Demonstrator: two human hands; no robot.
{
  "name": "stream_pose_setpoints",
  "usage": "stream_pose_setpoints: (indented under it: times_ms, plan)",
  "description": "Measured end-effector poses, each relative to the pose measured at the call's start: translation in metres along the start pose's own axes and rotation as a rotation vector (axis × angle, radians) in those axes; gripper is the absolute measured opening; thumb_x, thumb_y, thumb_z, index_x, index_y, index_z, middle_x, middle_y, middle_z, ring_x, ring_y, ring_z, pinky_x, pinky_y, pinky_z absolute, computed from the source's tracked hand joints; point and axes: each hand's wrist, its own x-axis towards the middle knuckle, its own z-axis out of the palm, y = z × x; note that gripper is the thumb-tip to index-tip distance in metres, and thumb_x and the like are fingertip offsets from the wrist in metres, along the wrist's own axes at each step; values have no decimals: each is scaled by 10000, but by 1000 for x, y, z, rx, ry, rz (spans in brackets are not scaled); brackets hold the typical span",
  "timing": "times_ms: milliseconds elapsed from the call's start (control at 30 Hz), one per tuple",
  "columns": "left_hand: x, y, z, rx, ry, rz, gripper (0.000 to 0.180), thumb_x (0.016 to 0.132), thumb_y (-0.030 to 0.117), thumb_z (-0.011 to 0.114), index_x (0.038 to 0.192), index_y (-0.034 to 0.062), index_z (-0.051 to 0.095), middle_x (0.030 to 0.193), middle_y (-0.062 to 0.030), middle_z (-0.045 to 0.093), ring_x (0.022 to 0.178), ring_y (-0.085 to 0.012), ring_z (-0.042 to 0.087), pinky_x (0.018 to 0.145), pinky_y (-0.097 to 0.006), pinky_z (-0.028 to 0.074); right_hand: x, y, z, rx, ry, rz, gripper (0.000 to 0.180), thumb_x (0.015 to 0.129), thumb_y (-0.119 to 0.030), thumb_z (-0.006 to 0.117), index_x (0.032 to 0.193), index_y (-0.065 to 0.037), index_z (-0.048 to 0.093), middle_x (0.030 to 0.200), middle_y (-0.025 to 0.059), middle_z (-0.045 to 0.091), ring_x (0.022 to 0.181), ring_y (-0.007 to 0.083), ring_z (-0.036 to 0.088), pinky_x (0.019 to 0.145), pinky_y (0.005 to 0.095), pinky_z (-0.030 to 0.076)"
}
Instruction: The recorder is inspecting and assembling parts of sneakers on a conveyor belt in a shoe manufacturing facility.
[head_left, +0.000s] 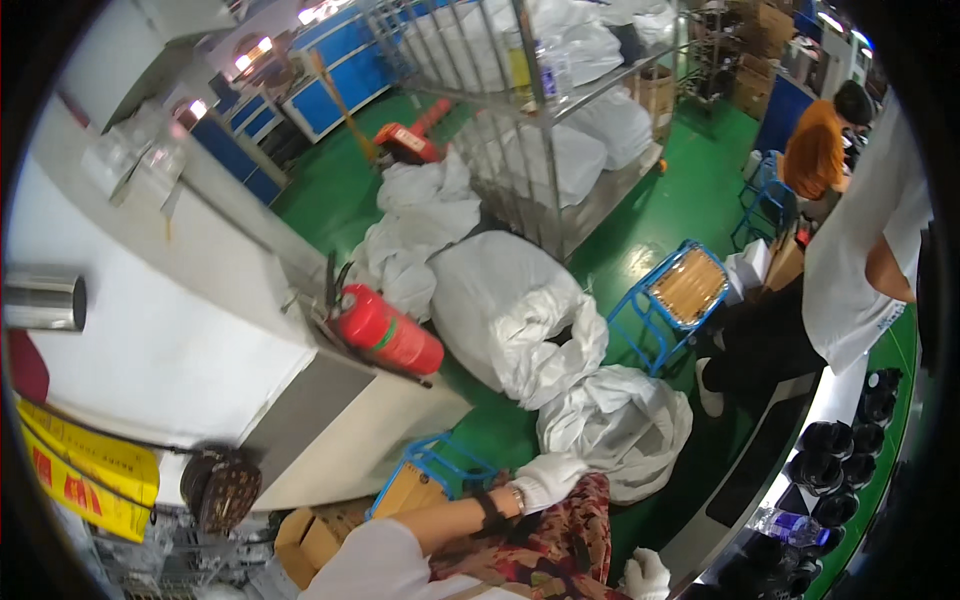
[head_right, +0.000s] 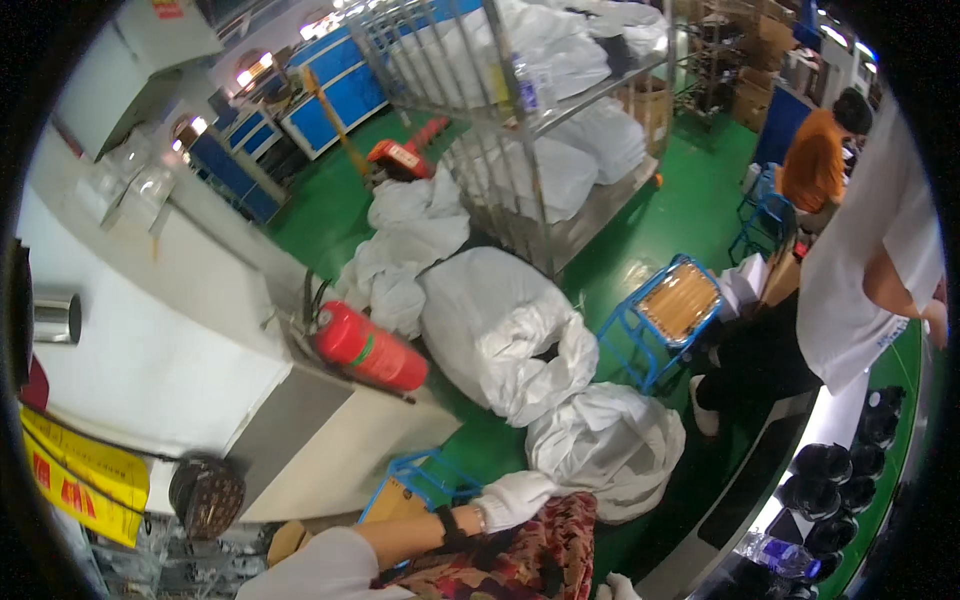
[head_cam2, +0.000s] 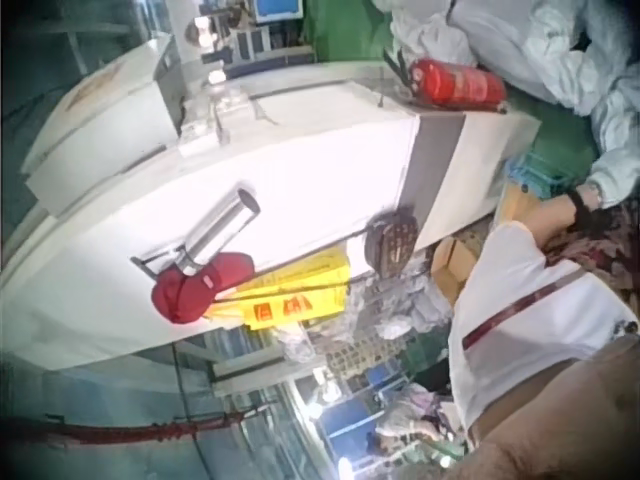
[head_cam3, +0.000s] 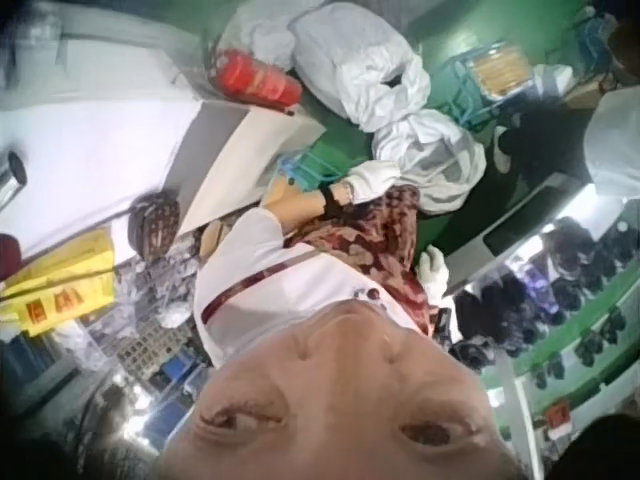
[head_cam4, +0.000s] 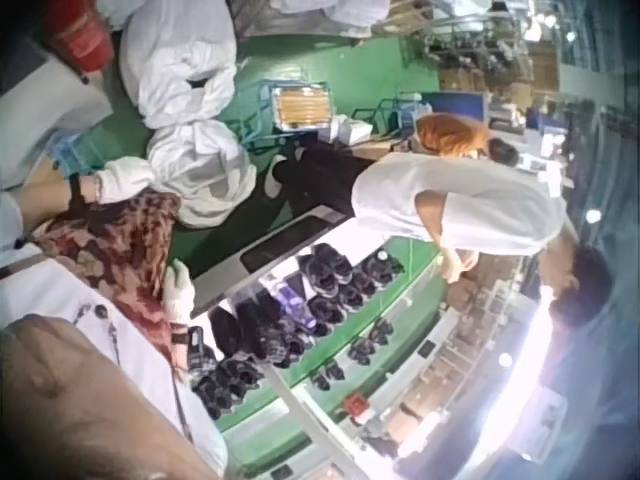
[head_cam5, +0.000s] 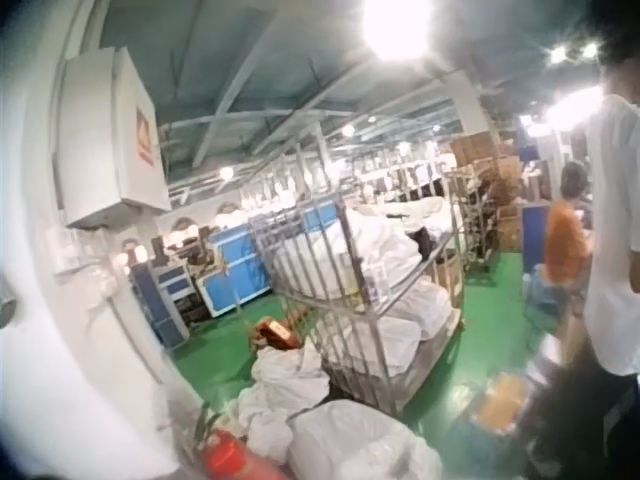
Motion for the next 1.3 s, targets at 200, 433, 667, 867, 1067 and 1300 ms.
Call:
stream_pose_setpoints:
  times_ms: [200, 433, 667, 867, 1067, 1300]
  plan:
    - [-22, -23, -35, 51, -57, -413, 309, 961, 324, 513, 1106, 95, 661, 1062, -165, 661, 1020, -376, 618, 888, -447, 499, 86, -72, -36, -14, -22, 39, 278, 883, -175, 639, 1101, -3, 664, 836, 149, 727, 680, 208, 716, 659, 316, 571]
    - [-17, -75, -17, 18, -107, -371, 350, 954, 355, 520, 1142, 98, 664, 1139, -158, 666, 1090, -357, 609, 940, -440, 485, 134, -74, -29, -239, -65, -17, 313, 877, -293, 662, 1102, -77, 678, 940, 178, 724, 899, 344, 705, 775, 407, 566]
    - [36, -150, -37, 25, -252, -424, 359, 954, 352, 517, 1152, 89, 660, 1164, -154, 661, 1098, -354, 607, 948, -431, 485, 201, -98, 17, -204, -270, 79, 356, 890, -314, 658, 1145, -66, 673, 965, 159, 726, 919, 329, 704, 801, 383, 562]
    - [128, -253, -44, 33, -294, -413, 320, 929, 320, 499, 1059, 72, 654, 1046, -205, 654, 1010, -406, 610, 869, -480, 494, 300, -92, 97, -113, -272, -161, 269, 891, -255, 660, 1110, -100, 681, 923, 160, 704, 882, 343, 681, 790, 395, 542]
    - [196, -369, -23, -86, -181, -478, 369, 942, 315, 472, 1080, 19, 645, 1068, -253, 657, 1035, -442, 603, 901, -503, 477, 442, -83, 197, -35, -326, -221, 287, 933, -216, 586, 1158, -44, 635, 943, 232, 666, 866, 404, 646, 771, 457, 525]
    - [232, -468, 47, -28, -103, -383, 331, 967, 260, 463, 1047, 32, 690, 1021, -245, 670, 985, -424, 627, 851, -479, 494, 588, -64, 349, 15, -240, -291, 277, 912, -80, 581, 1174, -6, 632, 1088, 207, 683, 1041, 358, 654, 924, 384, 515]
